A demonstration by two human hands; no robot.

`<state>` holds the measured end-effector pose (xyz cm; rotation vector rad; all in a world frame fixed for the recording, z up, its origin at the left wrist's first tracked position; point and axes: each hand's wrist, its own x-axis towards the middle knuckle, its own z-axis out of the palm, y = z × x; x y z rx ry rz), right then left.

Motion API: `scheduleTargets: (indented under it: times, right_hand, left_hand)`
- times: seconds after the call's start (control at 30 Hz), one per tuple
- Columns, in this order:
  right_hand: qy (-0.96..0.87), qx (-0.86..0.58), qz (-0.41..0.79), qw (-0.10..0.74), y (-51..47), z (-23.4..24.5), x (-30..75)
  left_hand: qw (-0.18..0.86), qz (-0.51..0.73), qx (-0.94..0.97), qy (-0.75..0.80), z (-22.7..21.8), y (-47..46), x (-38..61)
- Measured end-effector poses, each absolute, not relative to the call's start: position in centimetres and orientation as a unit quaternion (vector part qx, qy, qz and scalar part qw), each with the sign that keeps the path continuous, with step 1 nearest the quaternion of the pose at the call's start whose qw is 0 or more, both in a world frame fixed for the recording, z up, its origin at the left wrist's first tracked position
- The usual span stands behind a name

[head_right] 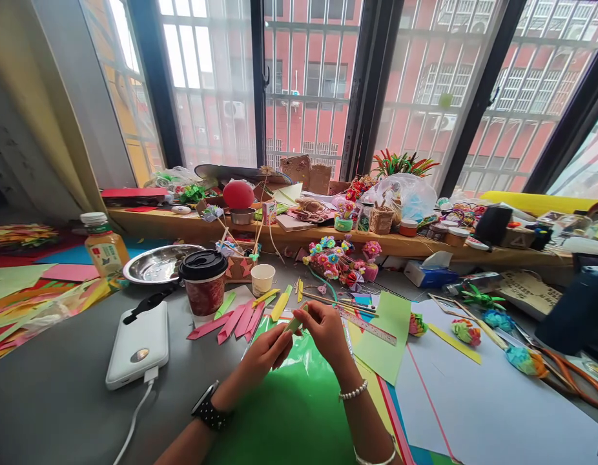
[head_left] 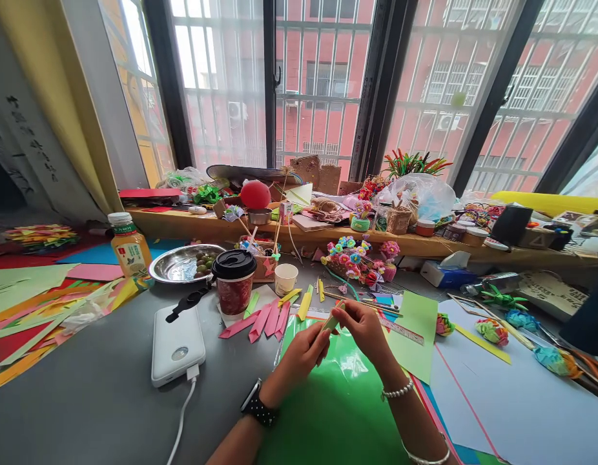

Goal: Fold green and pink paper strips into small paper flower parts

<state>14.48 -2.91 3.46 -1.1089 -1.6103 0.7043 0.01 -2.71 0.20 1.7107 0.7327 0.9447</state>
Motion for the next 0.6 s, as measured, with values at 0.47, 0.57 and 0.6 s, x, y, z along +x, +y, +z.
scheduleTargets:
  times: [0.47,0.57,0.6]
  right_hand:
    - [-0.668,-0.507,0.188,0.511,-3.2,4.4,14.7]
    - [-0.704,-0.519,0.152,0.461,-4.1,4.7,15.0]
    - [-0.723,-0.517,0.151,0.432,-4.3,4.7,15.0]
  left_hand:
    - [0.642,0.439,0.565,0.276,-0.1,-2.4,0.6]
    - [0.639,0.467,0.539,0.289,-0.3,-2.0,0.5]
    - [0.632,0.474,0.538,0.294,-0.3,-2.0,0.4]
